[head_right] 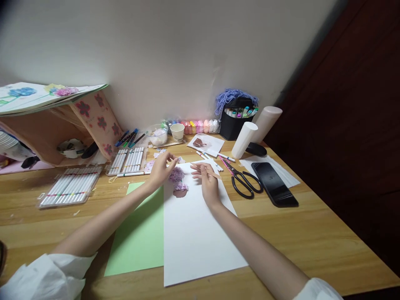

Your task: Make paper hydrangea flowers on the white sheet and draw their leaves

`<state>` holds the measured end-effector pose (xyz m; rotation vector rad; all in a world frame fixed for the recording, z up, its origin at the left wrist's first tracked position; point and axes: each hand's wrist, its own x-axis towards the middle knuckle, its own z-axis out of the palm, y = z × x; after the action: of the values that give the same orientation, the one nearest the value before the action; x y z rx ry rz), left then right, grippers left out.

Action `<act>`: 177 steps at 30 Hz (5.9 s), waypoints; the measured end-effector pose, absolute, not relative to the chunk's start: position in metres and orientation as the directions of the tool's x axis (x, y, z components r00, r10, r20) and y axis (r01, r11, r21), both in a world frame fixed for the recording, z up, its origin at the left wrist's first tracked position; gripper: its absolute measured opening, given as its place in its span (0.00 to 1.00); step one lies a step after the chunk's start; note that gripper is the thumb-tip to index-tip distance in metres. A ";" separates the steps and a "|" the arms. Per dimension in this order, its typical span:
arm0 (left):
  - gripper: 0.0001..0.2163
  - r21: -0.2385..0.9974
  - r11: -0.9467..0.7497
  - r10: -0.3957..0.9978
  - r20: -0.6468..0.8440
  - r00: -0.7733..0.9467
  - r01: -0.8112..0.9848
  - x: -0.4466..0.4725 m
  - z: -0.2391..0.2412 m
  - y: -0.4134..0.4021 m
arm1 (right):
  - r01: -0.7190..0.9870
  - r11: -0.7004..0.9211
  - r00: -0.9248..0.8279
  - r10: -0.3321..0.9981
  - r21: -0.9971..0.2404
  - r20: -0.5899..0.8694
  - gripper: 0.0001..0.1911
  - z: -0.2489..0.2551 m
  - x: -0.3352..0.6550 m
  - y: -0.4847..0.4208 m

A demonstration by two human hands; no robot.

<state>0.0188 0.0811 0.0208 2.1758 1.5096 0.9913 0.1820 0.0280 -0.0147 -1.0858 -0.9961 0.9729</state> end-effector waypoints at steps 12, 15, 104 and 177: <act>0.04 0.817 -0.338 0.940 0.272 0.205 0.467 0.008 0.028 0.021 | -0.053 0.284 0.232 0.936 -0.957 0.265 0.11 -0.013 0.179 0.017; 0.04 0.845 -0.259 0.963 0.191 0.188 0.468 -0.002 0.018 0.008 | -0.038 0.269 0.222 0.941 -0.963 0.254 0.11 -0.015 0.180 0.015; 0.04 0.494 -0.311 0.949 0.204 0.240 0.812 -0.003 -0.005 -0.005 | 0.487 0.271 -0.003 0.951 -0.830 0.309 0.20 -0.018 0.171 0.006; 0.08 0.669 -0.261 0.957 0.274 0.096 0.696 -0.038 0.018 0.131 | 0.018 0.237 0.191 0.953 -0.971 0.236 0.20 -0.017 0.174 0.009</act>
<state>-0.0380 0.1306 0.0181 2.0113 1.6239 0.9678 0.1741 0.0093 -0.0169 -1.1141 -1.1680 0.8972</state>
